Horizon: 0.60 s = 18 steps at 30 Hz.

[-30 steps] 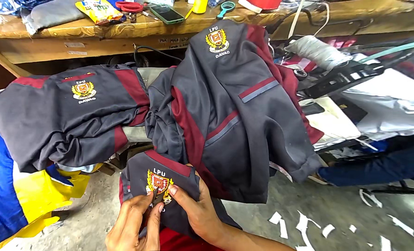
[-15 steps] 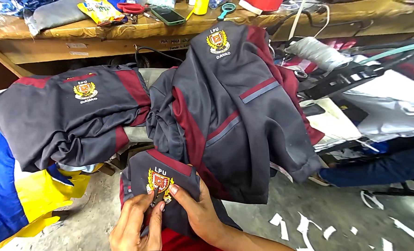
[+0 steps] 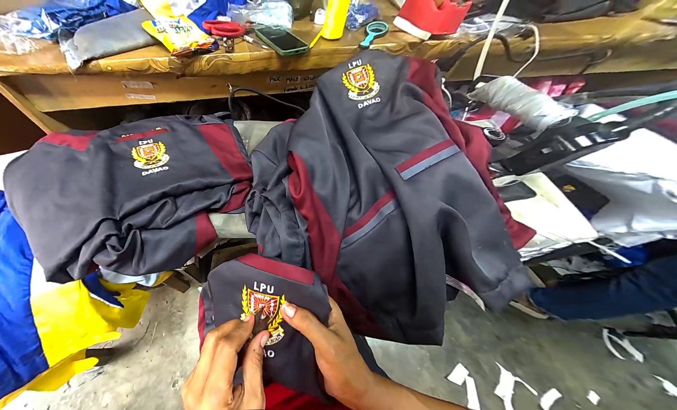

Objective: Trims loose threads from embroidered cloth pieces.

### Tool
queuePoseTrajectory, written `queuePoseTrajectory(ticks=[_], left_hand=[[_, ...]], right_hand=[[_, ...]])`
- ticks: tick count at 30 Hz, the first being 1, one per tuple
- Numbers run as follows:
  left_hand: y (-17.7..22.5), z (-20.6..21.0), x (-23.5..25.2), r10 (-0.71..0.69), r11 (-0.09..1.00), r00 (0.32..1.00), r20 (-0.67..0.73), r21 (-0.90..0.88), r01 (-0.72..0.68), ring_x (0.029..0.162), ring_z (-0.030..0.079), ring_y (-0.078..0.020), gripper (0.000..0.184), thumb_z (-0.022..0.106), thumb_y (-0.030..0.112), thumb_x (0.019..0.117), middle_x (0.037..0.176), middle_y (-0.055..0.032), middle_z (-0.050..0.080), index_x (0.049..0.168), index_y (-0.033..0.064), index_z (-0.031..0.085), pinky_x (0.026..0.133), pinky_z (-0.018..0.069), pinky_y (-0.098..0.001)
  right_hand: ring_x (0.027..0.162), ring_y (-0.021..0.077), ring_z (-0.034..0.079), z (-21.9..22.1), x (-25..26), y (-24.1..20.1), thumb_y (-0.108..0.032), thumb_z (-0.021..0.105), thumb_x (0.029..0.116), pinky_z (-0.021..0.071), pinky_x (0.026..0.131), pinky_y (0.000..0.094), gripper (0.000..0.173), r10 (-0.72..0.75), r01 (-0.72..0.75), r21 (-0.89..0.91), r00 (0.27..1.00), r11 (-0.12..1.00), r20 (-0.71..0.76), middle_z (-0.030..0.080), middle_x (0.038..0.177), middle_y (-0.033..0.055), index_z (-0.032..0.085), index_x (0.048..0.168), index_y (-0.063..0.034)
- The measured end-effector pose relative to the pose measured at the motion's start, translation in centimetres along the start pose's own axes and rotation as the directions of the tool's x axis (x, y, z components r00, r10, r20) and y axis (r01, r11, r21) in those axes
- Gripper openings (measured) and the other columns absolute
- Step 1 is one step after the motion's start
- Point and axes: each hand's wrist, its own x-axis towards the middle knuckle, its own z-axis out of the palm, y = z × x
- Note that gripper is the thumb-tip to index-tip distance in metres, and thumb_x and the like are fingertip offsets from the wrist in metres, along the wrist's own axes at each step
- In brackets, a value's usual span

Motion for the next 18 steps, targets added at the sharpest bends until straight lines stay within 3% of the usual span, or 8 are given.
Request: queuePoseTrajectory(ticks=[5, 18], left_hand=[[-0.5, -0.2, 0.2, 0.052, 0.997, 0.999, -0.006, 0.055, -0.052, 0.098, 0.069, -0.0062, 0.018, 0.071, 0.018, 0.0964, 0.099, -0.0096, 0.073, 0.103, 0.0016, 0.075, 0.087, 0.0545, -0.0159], [-1.5, -0.2, 0.2, 0.192, 0.975, 0.981, -0.01, 0.114, -0.19, 0.092, 0.066, -0.0088, 0.013, 0.068, 0.016, 0.0985, 0.097, -0.0097, 0.069, 0.102, 0.0048, 0.075, 0.082, 0.0536, -0.0155]], right_hand=[[0.097, 0.011, 0.072, 0.0, 0.3, -0.5, 0.001, 0.059, 0.0945, 0.0595, 0.091, 0.0283, 0.025, 0.101, -0.1, 0.041, 0.995, 0.994, -0.02, 0.073, 0.103, 0.0076, 0.06, 0.12, 0.002], [0.095, 0.0106, 0.072, -0.1, 0.2, -0.5, 0.003, 0.059, 0.093, 0.06, 0.09, 0.0283, 0.024, 0.077, -0.076, 0.05, 0.997, 0.996, -0.013, 0.074, 0.102, 0.0064, 0.062, 0.116, 0.0006]])
